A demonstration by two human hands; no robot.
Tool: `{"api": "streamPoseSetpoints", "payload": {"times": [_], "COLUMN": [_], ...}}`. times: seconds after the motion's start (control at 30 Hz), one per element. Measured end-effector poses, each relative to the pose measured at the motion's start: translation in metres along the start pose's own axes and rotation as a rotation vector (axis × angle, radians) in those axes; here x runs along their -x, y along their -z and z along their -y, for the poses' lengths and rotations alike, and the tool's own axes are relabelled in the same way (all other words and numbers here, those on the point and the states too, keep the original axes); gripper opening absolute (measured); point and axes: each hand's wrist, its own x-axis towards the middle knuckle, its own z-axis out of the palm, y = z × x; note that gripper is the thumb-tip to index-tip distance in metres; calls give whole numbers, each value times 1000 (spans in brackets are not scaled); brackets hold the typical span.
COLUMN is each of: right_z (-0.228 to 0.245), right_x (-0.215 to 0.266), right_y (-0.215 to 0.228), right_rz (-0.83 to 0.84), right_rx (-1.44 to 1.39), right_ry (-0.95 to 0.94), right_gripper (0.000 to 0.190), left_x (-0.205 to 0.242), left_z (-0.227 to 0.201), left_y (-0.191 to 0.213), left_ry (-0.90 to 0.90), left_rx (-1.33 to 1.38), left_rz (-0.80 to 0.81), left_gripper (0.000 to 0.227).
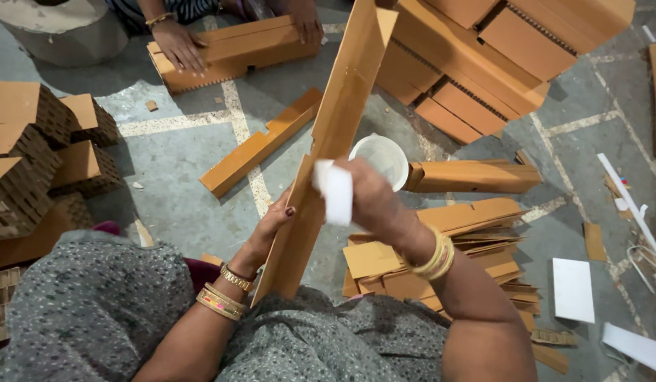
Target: The person sits on the floor and assembles flat cardboard pieces into box-like structures. They apply a liquid adhesive from a white bucket using a white foam applicator to the edges of the cardboard, then fold and press the pieces together to form the boxes.
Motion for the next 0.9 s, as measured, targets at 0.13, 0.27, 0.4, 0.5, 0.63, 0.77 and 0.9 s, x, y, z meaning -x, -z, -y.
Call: {"api": "streamPoseSetpoints", "payload": {"times": [0.13, 0.27, 0.4, 0.5, 0.63, 0.77, 0.9], "right_z": [-36, -64, -112, -141, -172, -193, -211], "right_x": [-10, -11, -15, -11, -7, 3, 9], "right_y": [22, 42, 72, 89, 107, 127, 128], "right_rz": [-57, -173, -250, -426, -616, -774, -808], "right_rx": [153, 132, 97, -216, -236, -388, -433], "right_ry": [-36, -100, -395, -642, -626, -613, -612], "right_gripper": [32, 31, 30, 31, 25, 21, 20], "left_x": [3, 2, 3, 2, 4, 5, 3], "left_z": [-4, -6, -2, -1, -5, -9, -9], "left_y": [-9, -16, -23, -24, -30, -35, -38], "left_ry": [36, -93, -33, -5, 14, -3, 27], "left_rx": [-51, -316, -332, -353, -366, -401, -372], "left_rz": [0, 39, 71, 92, 131, 150, 162], "left_gripper": [92, 84, 82, 83, 86, 87, 89]}}
